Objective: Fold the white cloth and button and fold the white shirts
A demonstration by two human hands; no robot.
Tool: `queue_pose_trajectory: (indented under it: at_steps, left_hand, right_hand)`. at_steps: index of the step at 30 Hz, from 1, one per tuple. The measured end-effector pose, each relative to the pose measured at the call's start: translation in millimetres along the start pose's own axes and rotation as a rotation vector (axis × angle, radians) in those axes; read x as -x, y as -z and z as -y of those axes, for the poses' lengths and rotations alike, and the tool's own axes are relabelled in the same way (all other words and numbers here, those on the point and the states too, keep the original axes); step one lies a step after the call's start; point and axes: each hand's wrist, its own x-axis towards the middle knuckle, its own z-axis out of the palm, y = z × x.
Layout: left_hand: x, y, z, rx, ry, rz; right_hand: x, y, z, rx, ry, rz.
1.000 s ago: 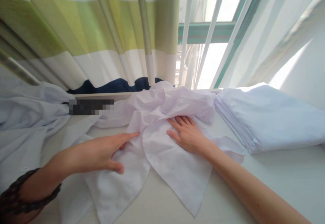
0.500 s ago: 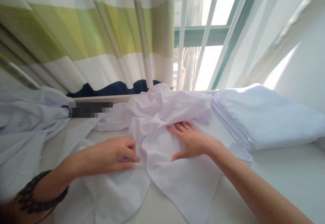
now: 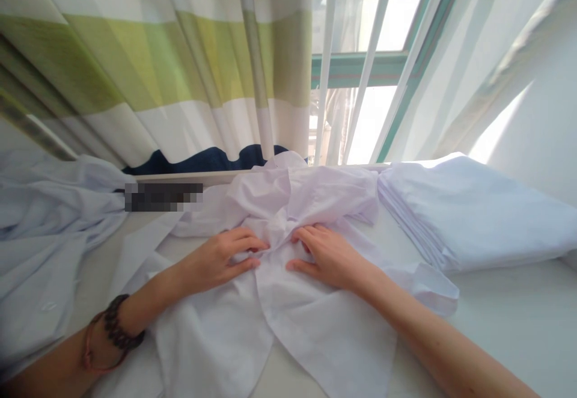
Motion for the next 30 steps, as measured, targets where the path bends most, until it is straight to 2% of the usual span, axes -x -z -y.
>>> queue_pose_trajectory:
  at_steps: [4, 8, 13, 17, 20, 24, 27, 30]
  left_hand:
    - [1.2, 0.2, 7.9, 0.198, -0.011, 0.053]
    - [-0.3, -9.2, 11.5, 0.146, 0.042, -0.042]
    - [-5.3, -20.2, 9.1, -0.062, 0.268, -0.196]
    - [-9.0, -17.4, 7.8, -0.039, 0.391, -0.213]
    - [-10.9, -9.7, 2.1, -0.003, 0.453, -0.170]
    - [-11.8, -3.5, -10.6, -0.055, 0.499, -0.032]
    - [-11.7, -6.7, -15.8, -0.193, 0.492, -0.014]
    - [-11.8, -12.4, -15.3, -0.236, 0.473, 0.005]
  right_hand:
    - [4.2, -5.9, 12.9, -0.074, 0.028, 0.010]
    - [4.8, -19.3, 26.9, -0.063, 0.122, 0.039]
    - [0.3, -20.9, 30.8, -0.055, 0.191, 0.109]
    - [1.7, -13.0, 31.3, -0.036, 0.260, 0.206]
    - [4.8, -11.6, 33.7, -0.058, 0.295, 0.255]
    - [7.4, -11.0, 39.4, -0.074, 0.316, 0.308]
    - [8.4, -10.8, 42.0, -0.060, 0.319, 0.343]
    - [9.8, -13.6, 41.6, -0.051, 0.324, 0.354]
